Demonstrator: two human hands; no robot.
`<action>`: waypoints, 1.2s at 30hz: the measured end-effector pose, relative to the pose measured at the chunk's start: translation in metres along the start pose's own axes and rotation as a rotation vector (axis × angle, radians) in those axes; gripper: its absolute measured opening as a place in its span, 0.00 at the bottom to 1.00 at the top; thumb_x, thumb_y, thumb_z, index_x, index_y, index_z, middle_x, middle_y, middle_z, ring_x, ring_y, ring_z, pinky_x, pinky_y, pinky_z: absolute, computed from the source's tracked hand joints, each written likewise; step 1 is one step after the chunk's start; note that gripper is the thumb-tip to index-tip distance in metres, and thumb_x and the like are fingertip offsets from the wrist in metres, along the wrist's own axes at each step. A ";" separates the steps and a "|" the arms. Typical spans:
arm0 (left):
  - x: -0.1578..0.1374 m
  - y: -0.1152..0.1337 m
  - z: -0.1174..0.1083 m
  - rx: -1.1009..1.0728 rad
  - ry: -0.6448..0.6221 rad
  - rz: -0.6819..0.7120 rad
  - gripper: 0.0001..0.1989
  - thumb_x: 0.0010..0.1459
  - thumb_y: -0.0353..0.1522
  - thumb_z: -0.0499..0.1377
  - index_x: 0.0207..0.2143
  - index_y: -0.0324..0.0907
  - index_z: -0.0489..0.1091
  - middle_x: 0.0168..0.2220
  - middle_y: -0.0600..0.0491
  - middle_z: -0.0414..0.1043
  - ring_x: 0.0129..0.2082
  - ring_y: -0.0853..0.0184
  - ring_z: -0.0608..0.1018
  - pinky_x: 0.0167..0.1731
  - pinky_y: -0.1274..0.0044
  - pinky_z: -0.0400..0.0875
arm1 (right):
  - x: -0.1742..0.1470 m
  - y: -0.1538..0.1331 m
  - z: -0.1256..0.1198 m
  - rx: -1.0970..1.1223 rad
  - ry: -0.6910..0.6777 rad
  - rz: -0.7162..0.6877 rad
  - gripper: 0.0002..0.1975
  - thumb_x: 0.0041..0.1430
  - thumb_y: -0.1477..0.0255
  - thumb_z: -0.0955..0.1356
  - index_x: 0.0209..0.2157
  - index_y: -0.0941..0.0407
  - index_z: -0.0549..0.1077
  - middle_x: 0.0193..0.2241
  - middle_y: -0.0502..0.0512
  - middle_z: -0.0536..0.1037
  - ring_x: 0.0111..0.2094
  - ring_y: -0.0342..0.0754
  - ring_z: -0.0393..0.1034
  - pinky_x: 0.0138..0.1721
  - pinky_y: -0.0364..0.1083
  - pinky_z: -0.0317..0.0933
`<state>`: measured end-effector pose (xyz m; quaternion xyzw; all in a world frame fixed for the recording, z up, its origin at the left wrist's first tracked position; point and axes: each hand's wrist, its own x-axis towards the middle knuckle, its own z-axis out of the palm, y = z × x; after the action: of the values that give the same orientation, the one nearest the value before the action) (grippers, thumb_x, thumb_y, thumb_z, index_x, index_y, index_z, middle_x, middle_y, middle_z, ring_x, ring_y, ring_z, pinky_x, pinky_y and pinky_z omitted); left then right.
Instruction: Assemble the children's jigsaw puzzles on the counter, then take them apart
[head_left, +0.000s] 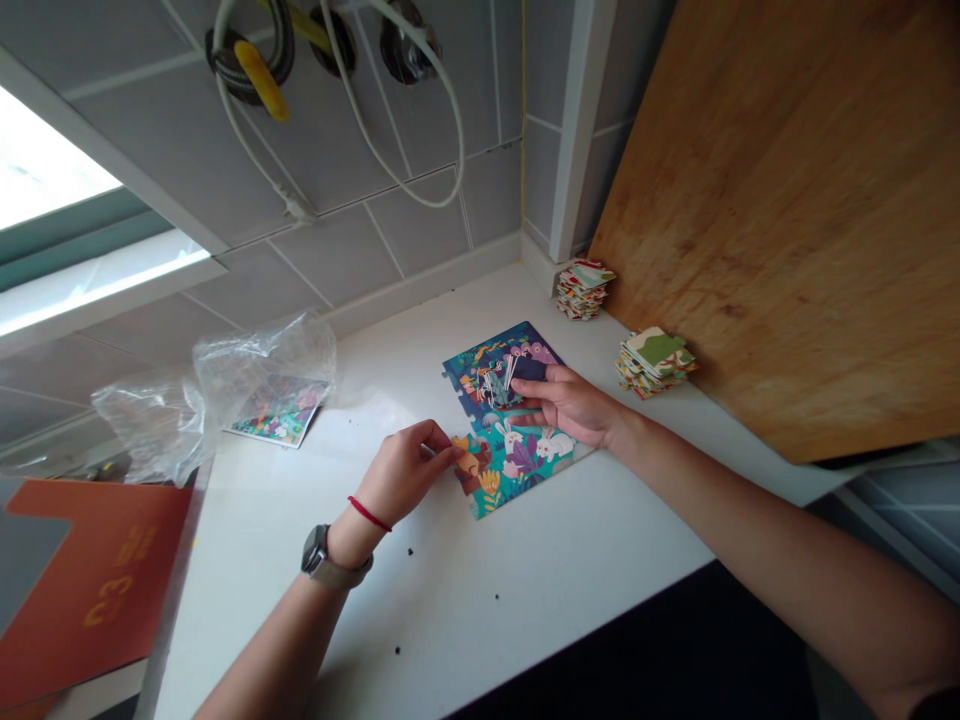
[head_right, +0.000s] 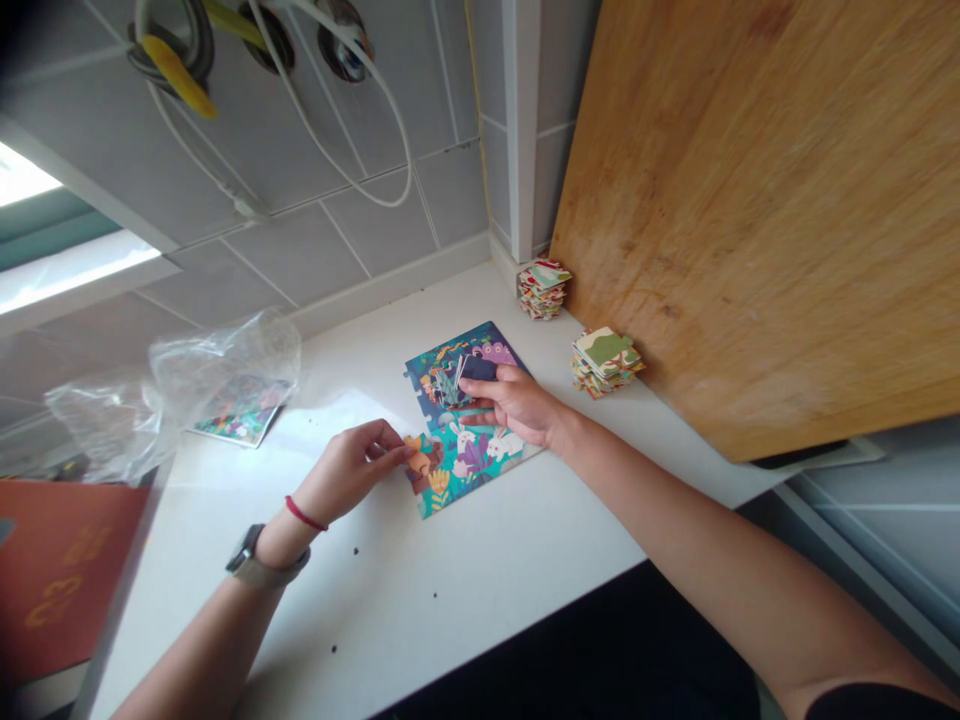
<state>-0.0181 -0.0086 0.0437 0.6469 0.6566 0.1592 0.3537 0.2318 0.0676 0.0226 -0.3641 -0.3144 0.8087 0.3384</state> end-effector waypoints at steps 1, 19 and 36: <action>0.000 0.000 0.000 0.035 0.001 0.018 0.10 0.59 0.39 0.63 0.30 0.43 0.74 0.29 0.52 0.79 0.25 0.67 0.76 0.26 0.76 0.66 | 0.000 0.000 0.000 0.000 -0.001 0.000 0.11 0.56 0.74 0.76 0.41 0.57 0.77 0.41 0.58 0.84 0.38 0.49 0.81 0.37 0.47 0.79; -0.001 -0.008 0.002 0.127 -0.023 0.116 0.12 0.55 0.35 0.66 0.43 0.46 0.76 0.39 0.52 0.77 0.26 0.69 0.74 0.31 0.75 0.70 | 0.001 0.001 0.000 0.004 -0.009 0.007 0.11 0.56 0.75 0.76 0.41 0.57 0.78 0.39 0.57 0.84 0.37 0.49 0.81 0.37 0.47 0.79; 0.003 0.008 0.005 -0.587 -0.156 0.017 0.23 0.59 0.48 0.64 0.47 0.38 0.77 0.29 0.49 0.80 0.28 0.67 0.78 0.26 0.78 0.70 | -0.010 0.008 0.007 -0.099 -0.285 0.129 0.16 0.55 0.69 0.77 0.45 0.57 0.78 0.42 0.58 0.84 0.40 0.49 0.82 0.40 0.46 0.79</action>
<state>-0.0084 -0.0058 0.0452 0.5328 0.5481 0.2948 0.5735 0.2283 0.0534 0.0243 -0.2817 -0.3748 0.8556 0.2194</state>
